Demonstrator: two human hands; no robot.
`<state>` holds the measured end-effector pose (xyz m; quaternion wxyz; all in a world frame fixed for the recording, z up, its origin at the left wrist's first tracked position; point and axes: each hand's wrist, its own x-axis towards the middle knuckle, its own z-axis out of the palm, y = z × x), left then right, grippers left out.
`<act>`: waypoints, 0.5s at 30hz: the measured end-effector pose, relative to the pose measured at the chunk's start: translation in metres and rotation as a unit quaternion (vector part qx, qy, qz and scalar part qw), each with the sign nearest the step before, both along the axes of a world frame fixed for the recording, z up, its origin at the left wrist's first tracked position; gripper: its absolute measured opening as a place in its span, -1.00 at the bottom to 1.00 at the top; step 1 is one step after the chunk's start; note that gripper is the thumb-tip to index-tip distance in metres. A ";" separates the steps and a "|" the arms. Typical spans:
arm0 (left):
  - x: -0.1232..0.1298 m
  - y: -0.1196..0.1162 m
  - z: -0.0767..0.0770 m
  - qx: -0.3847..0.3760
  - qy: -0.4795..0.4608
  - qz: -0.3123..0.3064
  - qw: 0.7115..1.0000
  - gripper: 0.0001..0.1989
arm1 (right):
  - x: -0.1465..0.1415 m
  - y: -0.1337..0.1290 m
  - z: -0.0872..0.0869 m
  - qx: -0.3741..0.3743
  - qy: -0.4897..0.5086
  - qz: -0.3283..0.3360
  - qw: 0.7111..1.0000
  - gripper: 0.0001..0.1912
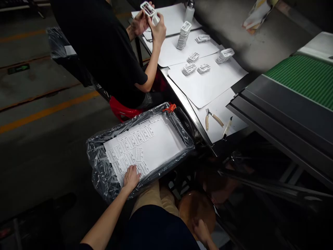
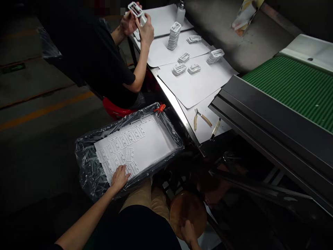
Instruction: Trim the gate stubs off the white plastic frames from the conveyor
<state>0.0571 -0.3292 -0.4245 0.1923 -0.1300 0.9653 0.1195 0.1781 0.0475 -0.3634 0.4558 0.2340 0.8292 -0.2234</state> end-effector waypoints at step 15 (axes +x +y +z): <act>-0.019 -0.002 -0.007 0.015 -0.020 0.030 0.999 -0.65 | -0.043 -0.062 0.015 -0.045 0.104 -0.030 0.993 -0.60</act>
